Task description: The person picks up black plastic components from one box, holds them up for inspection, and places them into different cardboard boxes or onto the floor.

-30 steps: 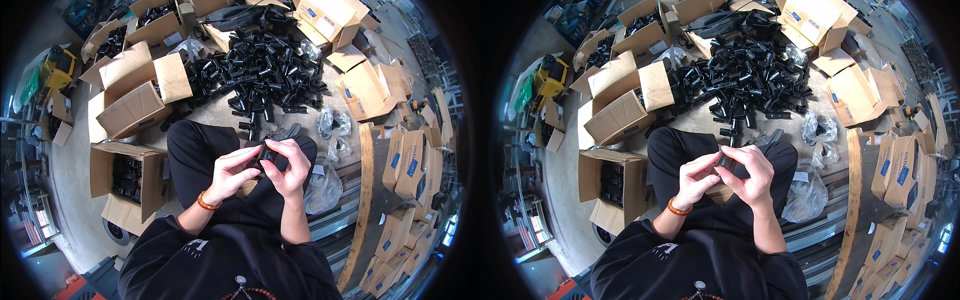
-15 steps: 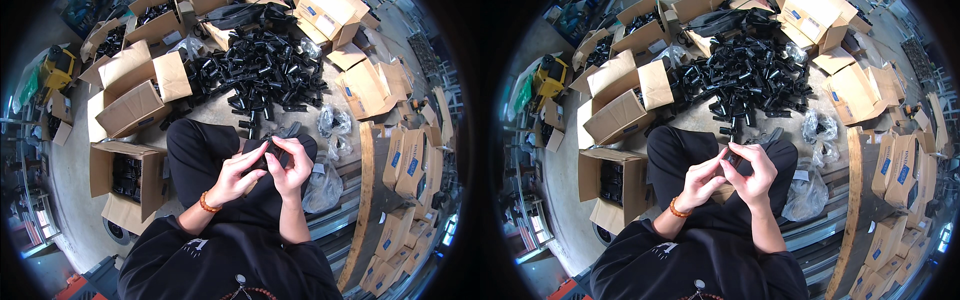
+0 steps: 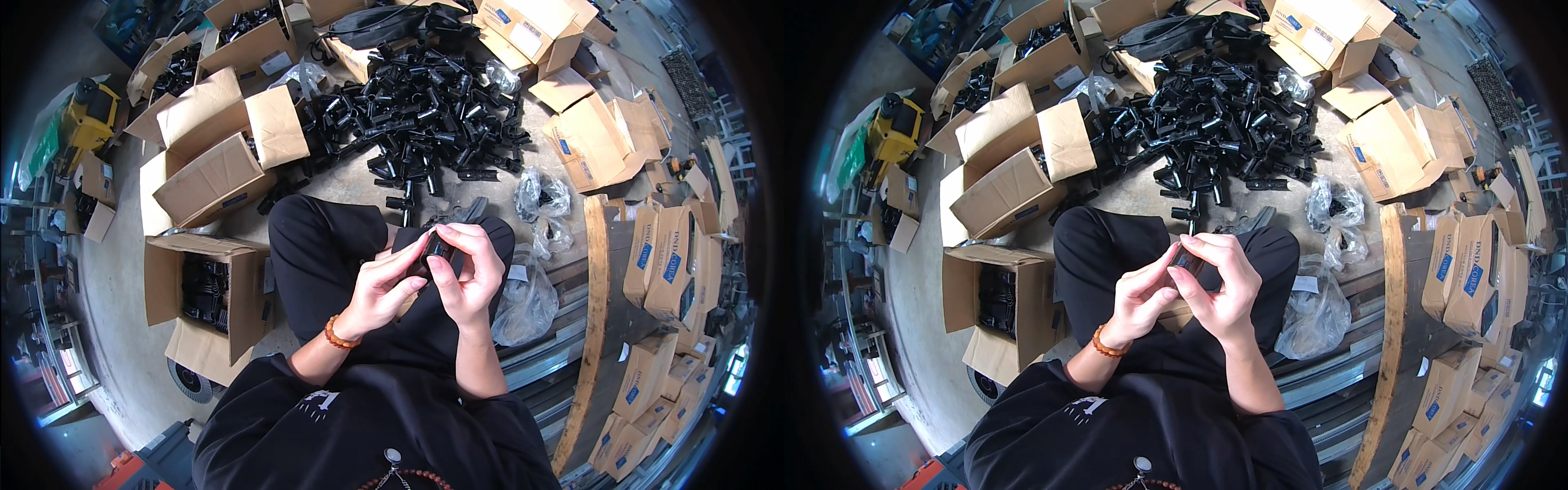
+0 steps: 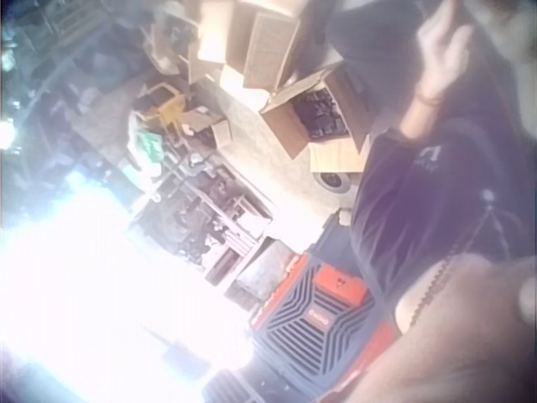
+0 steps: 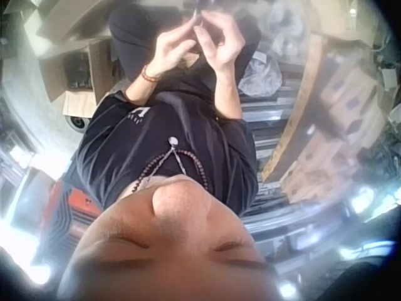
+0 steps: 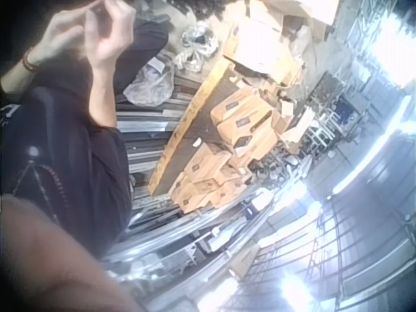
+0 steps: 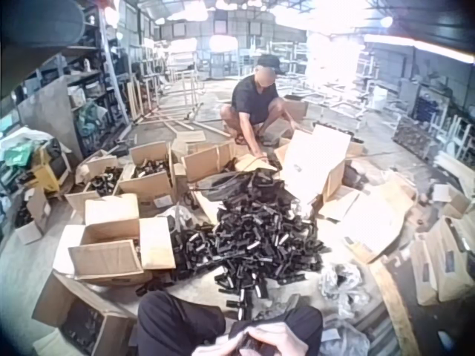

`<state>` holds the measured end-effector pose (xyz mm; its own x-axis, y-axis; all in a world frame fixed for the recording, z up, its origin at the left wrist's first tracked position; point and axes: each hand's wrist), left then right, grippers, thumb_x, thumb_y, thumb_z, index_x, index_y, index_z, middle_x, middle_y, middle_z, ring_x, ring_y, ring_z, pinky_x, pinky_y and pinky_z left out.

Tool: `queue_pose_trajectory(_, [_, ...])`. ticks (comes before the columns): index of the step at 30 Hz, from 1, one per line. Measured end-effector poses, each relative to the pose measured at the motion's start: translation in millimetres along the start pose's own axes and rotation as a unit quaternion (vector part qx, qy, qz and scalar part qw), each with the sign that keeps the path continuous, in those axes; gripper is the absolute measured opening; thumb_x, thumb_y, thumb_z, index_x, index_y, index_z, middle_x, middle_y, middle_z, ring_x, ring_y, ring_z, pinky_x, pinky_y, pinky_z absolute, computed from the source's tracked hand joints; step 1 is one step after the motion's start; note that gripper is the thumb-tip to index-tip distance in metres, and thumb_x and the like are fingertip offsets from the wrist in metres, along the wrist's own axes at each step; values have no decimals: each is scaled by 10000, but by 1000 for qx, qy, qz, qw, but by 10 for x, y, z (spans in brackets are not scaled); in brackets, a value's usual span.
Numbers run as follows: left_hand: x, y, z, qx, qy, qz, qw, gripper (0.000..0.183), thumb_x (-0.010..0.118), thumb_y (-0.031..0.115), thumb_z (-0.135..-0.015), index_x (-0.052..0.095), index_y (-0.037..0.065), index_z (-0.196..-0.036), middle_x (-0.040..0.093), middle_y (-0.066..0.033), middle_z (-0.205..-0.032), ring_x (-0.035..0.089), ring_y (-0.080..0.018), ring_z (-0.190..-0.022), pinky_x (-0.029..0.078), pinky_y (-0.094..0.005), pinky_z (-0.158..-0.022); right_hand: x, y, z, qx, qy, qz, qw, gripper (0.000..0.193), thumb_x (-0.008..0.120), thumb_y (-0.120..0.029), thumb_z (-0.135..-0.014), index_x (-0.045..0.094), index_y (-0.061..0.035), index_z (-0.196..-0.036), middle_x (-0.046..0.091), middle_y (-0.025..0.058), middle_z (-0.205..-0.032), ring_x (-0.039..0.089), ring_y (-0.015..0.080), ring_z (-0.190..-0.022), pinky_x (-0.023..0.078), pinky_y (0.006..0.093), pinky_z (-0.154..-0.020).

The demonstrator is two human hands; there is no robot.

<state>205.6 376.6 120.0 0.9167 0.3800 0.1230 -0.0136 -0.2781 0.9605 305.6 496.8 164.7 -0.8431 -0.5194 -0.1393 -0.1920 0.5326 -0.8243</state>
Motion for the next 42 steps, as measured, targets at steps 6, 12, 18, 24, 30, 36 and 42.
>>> queue_pose_trajectory(6, [-5, -16, -3, 6, 4, 21, 1000, 550, 650, 44, -918, 433, -51, -1415, 589, -156, -1312, 595, -177, -1127, 472, -318, -973, 14, -18, 4, 14, -1, -3, 1000, 302, 764, -65, -784, 638, 38, -1038, 689, 162, -977, 674, 281, -884, 542, 337, -788])
queue_pose_trajectory(12, [-38, -65, -8, -108, 7, 196, 975, 577, 614, 95, -956, 363, -26, -1461, 566, -165, -1337, 589, -221, -1173, 465, -366, -1015, -10, -93, -97, 60, -16, -21, 998, 356, 738, -153, -836, 610, 35, -1110, 622, 154, -1131, 632, 237, -952, 527, 321, -800])
queue_pose_trajectory(18, [14, -59, -130, -103, 28, 384, 917, 561, 560, 140, -994, 333, 20, -1493, 494, -108, -1428, 564, -161, -1195, 446, -307, -1012, -42, -36, 72, -11, -3, 111, 994, 158, 710, -11, -788, 617, 12, -914, 620, 137, -884, 609, 266, -774, 511, 354, -710])
queue_pose_trajectory(24, [15, -51, -94, -104, 72, 304, 944, 534, 557, 130, -997, 362, 4, -1477, 529, -78, -1390, 534, -110, -1186, 434, -269, -1002, 120, 45, 83, -65, -18, 172, 983, 187, 687, -26, -817, 588, 9, -971, 599, 143, -912, 596, 310, -782, 500, 396, -669])
queue_pose_trajectory(30, [-40, 25, -108, -84, 75, 190, 975, 526, 567, 137, -996, 383, 27, -1476, 576, 12, -1206, 491, -35, -1035, 409, -212, -930, 279, 173, 97, -73, -4, 231, 970, 80, 536, -59, -884, 534, 19, -867, 566, 170, -834, 560, 352, -723, 470, 438, -631])
queue_pose_trajectory(36, [-141, -51, -57, -76, 70, 189, 977, 487, 534, 94, -1001, 394, 24, -1463, 420, -75, -1508, 463, -94, -1269, 374, -271, -1064, 332, 292, 210, -59, -20, 180, 982, 147, 511, -110, -916, 516, 34, -938, 552, 192, -836, 559, 353, -721, 461, 433, -639])
queue_pose_trajectory(42, [-202, -167, -83, -76, 65, 165, 981, 484, 540, 90, -995, 412, 63, -1462, 447, -76, -1491, 436, -128, -1326, 361, -296, -1094, 466, 522, 289, -16, -21, 187, 982, 212, 437, -133, -953, 530, 58, -938, 552, 207, -846, 565, 373, -718, 449, 434, -628])
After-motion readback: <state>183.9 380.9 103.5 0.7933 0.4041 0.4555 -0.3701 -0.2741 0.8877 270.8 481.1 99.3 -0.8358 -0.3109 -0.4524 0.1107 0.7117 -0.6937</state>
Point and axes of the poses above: each hand's wrist, its own z-axis away from the middle knuckle, its own x-axis out of the palm, y = z × x
